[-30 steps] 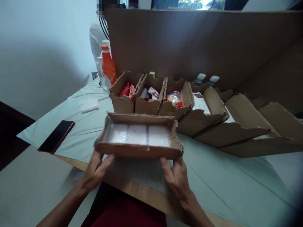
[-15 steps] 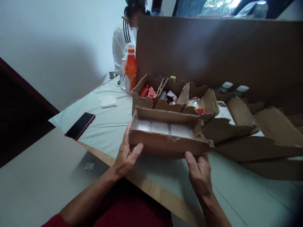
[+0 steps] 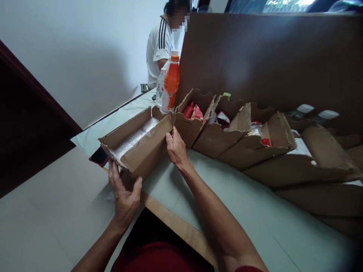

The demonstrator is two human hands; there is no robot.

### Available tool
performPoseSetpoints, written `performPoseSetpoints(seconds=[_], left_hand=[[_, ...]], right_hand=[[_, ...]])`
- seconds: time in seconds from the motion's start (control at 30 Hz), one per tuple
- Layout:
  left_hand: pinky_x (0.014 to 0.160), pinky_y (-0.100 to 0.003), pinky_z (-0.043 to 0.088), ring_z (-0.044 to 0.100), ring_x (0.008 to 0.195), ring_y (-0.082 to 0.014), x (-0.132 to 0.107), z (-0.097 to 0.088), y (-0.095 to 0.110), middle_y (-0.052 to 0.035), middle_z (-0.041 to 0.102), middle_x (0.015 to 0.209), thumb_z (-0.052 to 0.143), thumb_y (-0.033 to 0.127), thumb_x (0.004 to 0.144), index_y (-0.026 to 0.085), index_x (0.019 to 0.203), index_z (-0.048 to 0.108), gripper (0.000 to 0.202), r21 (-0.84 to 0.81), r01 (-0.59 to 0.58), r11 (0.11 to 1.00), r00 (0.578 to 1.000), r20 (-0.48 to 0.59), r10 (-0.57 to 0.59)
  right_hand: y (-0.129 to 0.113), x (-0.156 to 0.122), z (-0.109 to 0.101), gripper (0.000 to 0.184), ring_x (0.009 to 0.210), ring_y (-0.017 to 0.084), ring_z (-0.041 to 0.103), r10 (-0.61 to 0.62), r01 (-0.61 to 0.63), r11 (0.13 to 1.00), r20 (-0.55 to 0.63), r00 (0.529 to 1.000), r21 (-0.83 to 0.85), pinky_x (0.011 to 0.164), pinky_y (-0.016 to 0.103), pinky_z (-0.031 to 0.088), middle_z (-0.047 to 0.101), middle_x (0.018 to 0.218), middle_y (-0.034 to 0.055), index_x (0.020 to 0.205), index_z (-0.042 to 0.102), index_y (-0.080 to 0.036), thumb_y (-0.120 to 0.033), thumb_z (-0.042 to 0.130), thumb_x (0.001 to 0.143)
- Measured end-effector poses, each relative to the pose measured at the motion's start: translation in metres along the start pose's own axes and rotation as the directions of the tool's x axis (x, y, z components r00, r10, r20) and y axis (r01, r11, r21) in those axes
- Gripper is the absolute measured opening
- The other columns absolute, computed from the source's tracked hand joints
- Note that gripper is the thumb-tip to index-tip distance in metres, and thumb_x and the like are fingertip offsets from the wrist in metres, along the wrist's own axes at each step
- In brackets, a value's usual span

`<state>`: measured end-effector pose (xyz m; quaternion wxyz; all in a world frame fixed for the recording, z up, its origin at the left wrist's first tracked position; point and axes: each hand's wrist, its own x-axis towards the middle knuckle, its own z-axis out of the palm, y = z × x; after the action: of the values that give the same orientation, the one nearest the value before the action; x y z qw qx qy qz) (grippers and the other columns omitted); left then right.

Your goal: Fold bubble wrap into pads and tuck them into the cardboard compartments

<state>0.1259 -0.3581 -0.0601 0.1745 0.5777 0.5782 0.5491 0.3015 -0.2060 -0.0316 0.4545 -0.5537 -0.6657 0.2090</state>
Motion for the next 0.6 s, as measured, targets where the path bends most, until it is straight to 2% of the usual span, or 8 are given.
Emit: performPoseSetpoints(seconds=[0.07, 0.13, 0.23, 0.33, 0.43, 0.6], left_hand=[[0.125, -0.052, 0.032, 0.015, 0.159, -0.0323, 0.004, 0.006, -0.004, -0.0103, 0.009, 0.172, 0.067, 0.032, 0.094, 0.037, 0.163, 0.012, 0.088, 0.05, -0.014, 0.999, 0.993, -0.115, 0.02], [0.123, -0.053, 0.035, 0.016, 0.159, -0.0314, 0.009, 0.012, -0.005, -0.01, 0.01, 0.172, 0.067, 0.03, 0.094, 0.039, 0.163, 0.012, 0.089, 0.085, -0.031, 0.996, 0.99, -0.133, 0.042], [0.127, -0.056, 0.026, 0.012, 0.161, -0.0296, 0.02, 0.021, -0.007, -0.0104, 0.012, 0.172, 0.067, 0.029, 0.095, 0.04, 0.164, 0.011, 0.09, 0.133, -0.045, 0.99, 0.989, -0.131, 0.062], [0.128, -0.059, 0.02, 0.013, 0.16, -0.0316, 0.037, 0.037, -0.009, -0.0122, 0.013, 0.172, 0.066, 0.031, 0.095, 0.037, 0.163, 0.015, 0.086, 0.125, -0.052, 0.991, 0.987, -0.145, 0.07], [0.127, -0.06, 0.02, 0.012, 0.16, -0.0336, 0.056, 0.061, -0.01, -0.0121, 0.011, 0.172, 0.065, 0.034, 0.095, 0.035, 0.163, 0.018, 0.082, 0.081, -0.053, 0.995, 0.991, -0.118, 0.063], [0.128, -0.057, 0.017, 0.008, 0.16, -0.0337, 0.093, 0.107, -0.005, -0.0145, 0.005, 0.173, 0.063, 0.038, 0.094, 0.029, 0.163, 0.02, 0.082, 0.011, -0.036, 0.999, 0.999, -0.012, 0.036]], right_hand=[[0.005, -0.001, 0.008, 0.071, 0.143, 0.035, 0.049, 0.016, -0.016, 1.0, -0.024, 1.0, 0.005, 0.12, 0.056, 0.036, 0.053, 0.152, 0.0227, 0.147, 0.049, -0.009, -0.06, 0.034, 0.101], [0.012, -0.003, 0.015, 0.069, 0.144, 0.034, 0.048, 0.0, 0.001, 1.0, -0.034, 0.999, 0.027, 0.121, 0.054, 0.036, 0.054, 0.152, 0.0204, 0.146, 0.051, -0.012, -0.061, 0.037, 0.1], [0.024, -0.001, 0.025, 0.067, 0.147, 0.031, 0.043, -0.018, 0.019, 0.999, -0.036, 0.999, 0.047, 0.123, 0.052, 0.034, 0.049, 0.156, 0.0202, 0.148, 0.049, -0.011, -0.056, 0.04, 0.1], [0.038, 0.002, 0.036, 0.062, 0.149, 0.03, 0.041, -0.012, 0.014, 0.999, -0.033, 0.999, 0.053, 0.124, 0.051, 0.032, 0.048, 0.156, 0.0198, 0.148, 0.047, -0.011, -0.048, 0.043, 0.099], [0.052, -0.002, 0.041, 0.052, 0.142, 0.03, 0.049, -0.003, 0.004, 0.998, -0.017, 1.0, 0.055, 0.121, 0.05, 0.037, 0.057, 0.147, 0.0188, 0.141, 0.055, -0.014, -0.037, 0.047, 0.094], [0.065, -0.014, 0.039, 0.033, 0.113, 0.027, 0.066, 0.025, -0.024, 0.999, -0.021, 0.999, 0.046, 0.105, 0.043, 0.05, 0.072, 0.118, 0.0141, 0.114, 0.069, -0.019, -0.026, 0.049, 0.088]])
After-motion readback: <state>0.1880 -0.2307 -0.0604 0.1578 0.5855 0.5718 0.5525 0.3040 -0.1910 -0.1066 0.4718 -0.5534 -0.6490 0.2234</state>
